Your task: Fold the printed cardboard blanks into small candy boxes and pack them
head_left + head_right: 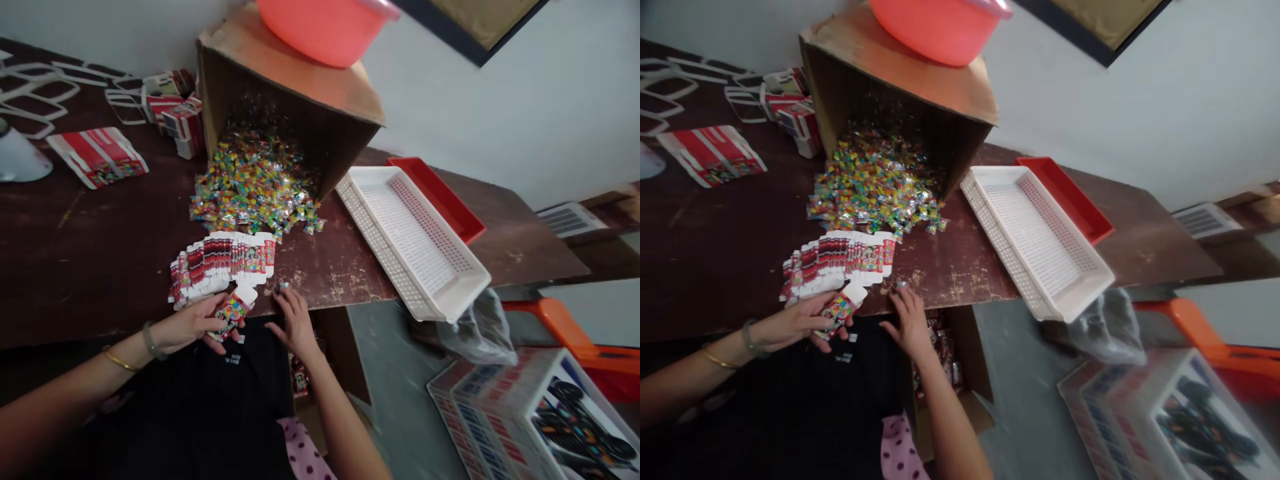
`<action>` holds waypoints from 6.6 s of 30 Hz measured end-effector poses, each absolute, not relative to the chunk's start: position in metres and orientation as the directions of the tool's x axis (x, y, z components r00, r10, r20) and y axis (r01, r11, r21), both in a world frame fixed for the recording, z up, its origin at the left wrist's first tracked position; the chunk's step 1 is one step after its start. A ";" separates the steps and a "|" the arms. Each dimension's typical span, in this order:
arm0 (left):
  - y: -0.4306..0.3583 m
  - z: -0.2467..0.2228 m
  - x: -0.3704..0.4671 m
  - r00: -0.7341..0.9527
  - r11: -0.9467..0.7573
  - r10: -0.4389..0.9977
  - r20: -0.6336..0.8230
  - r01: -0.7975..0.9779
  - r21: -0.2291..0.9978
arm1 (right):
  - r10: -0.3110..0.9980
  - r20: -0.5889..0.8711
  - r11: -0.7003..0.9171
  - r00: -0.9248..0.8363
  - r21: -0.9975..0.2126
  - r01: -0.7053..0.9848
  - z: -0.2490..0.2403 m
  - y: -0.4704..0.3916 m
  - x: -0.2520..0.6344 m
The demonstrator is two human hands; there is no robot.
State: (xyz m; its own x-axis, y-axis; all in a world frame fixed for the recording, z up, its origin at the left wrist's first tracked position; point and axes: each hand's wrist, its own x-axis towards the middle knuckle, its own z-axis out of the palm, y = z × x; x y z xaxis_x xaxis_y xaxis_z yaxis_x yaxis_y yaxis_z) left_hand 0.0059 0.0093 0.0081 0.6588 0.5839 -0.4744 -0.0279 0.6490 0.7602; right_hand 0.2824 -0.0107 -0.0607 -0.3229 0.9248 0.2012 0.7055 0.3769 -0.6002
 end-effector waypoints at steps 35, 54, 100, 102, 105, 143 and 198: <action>0.000 0.010 0.030 0.550 0.645 0.677 -0.489 -0.123 0.754 | 0.853 -0.385 -0.497 -0.353 -0.805 -0.323 0.014 -0.014 0.217; 0.005 0.005 0.034 0.600 0.580 0.659 -0.453 -0.023 0.814 | 0.955 -0.039 -0.018 -0.294 -0.997 0.072 0.027 -0.017 0.220; 0.003 -0.001 0.011 0.644 0.678 0.646 -0.409 -0.240 0.694 | 0.815 -0.003 0.573 -0.579 -0.137 0.808 0.014 0.059 0.213; 0.004 -0.004 0.014 0.546 0.651 0.735 -0.402 -0.404 0.643 | 0.780 0.123 0.622 -0.613 -0.250 0.742 0.019 0.023 0.211; 0.003 -0.006 0.022 0.435 0.629 0.772 -0.463 -0.423 0.652 | 0.766 0.285 0.638 -0.577 -0.452 0.624 0.020 -0.013 0.204; -0.069 0.002 0.031 0.594 0.184 0.741 -0.314 0.270 0.945 | 0.517 -0.629 -0.851 -0.580 -0.302 -0.431 -0.015 -0.085 0.234; -0.021 0.006 -0.031 0.751 0.214 0.332 -0.571 0.530 0.821 | 0.977 0.190 0.162 -0.094 -0.383 0.909 -0.028 0.186 0.335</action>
